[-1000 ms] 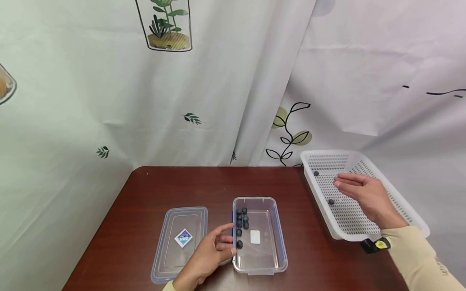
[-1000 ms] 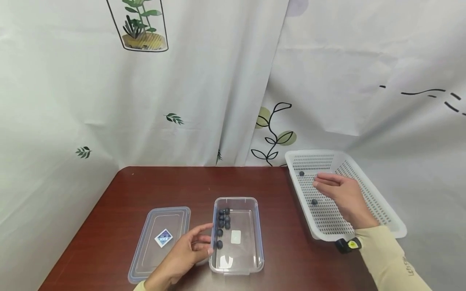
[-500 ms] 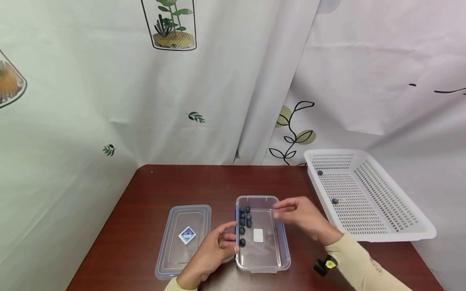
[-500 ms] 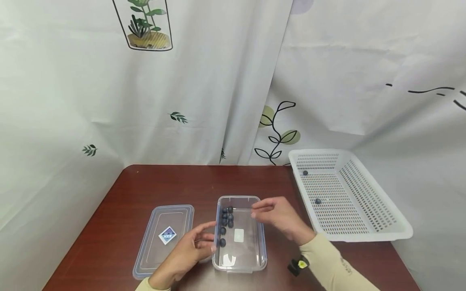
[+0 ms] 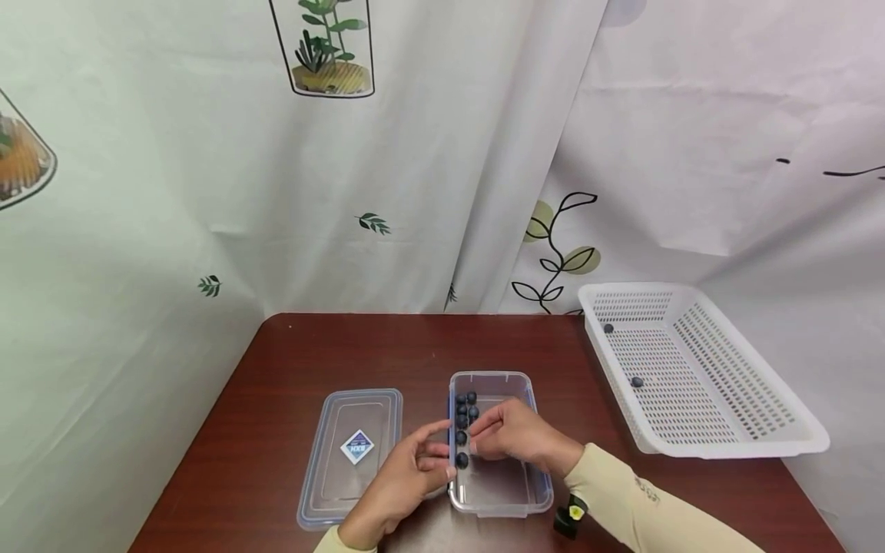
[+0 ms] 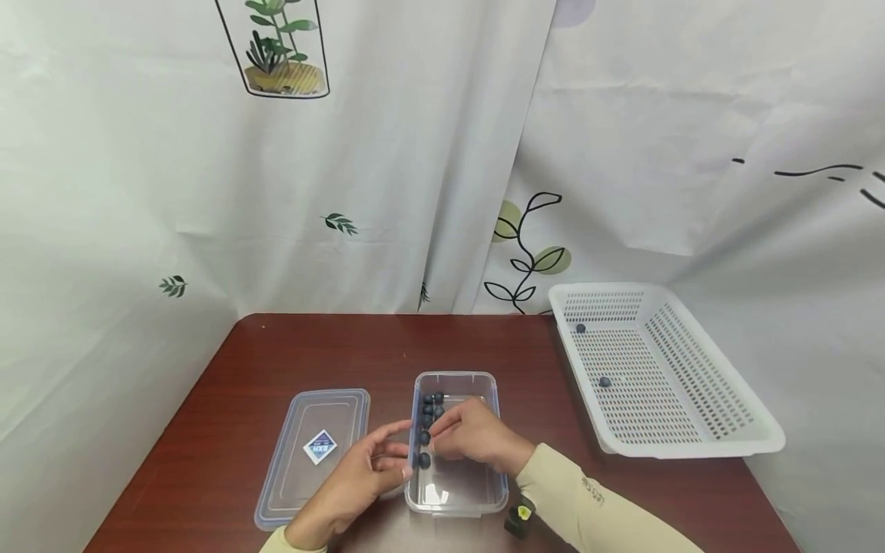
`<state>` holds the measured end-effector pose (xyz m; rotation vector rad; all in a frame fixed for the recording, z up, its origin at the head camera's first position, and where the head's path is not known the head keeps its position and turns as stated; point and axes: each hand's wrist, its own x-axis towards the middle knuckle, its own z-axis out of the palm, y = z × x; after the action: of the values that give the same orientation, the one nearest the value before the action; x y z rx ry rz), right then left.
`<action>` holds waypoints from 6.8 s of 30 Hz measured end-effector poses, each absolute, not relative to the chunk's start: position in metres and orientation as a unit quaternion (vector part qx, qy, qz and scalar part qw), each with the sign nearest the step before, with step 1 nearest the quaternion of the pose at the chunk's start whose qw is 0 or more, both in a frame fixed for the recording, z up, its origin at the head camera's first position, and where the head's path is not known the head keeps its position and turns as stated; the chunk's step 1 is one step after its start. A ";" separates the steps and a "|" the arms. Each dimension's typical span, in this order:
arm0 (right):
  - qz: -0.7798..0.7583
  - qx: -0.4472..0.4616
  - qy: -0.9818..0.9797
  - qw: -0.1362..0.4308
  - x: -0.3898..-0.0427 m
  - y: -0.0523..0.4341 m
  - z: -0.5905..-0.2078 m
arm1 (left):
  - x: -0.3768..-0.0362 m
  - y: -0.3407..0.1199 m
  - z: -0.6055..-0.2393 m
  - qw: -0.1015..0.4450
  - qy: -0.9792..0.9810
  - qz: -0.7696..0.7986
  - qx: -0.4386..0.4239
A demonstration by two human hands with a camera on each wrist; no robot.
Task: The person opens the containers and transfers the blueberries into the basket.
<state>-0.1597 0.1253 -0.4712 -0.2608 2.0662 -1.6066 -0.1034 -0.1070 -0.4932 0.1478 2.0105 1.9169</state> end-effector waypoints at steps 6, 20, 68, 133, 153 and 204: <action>-0.597 -0.083 0.755 0.257 -0.162 0.115 -0.483 | -0.103 -0.105 -0.491 0.181 0.706 0.683 0.050; -0.586 -0.052 0.773 0.237 -0.152 0.100 -0.497 | -0.100 -0.106 -0.492 0.173 0.710 0.681 0.054; -0.553 -0.154 0.756 0.314 -0.139 0.106 -0.489 | -0.100 -0.107 -0.495 0.159 0.719 0.674 0.054; -0.628 -0.107 0.766 0.083 -0.194 0.258 -0.403 | -0.105 -0.109 -0.495 0.172 0.722 0.668 0.058; -0.474 -0.214 0.839 0.160 -0.207 0.140 -0.468 | -0.103 -0.106 -0.494 0.173 0.723 0.667 0.056; -0.442 -0.233 0.862 0.089 -0.216 0.144 -0.450 | -0.102 -0.102 -0.498 0.158 0.725 0.668 0.049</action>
<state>-0.2162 0.1441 -0.4503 -0.6937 2.5645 -1.3150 -0.1022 -0.1018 -0.4978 0.1388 2.0751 1.9123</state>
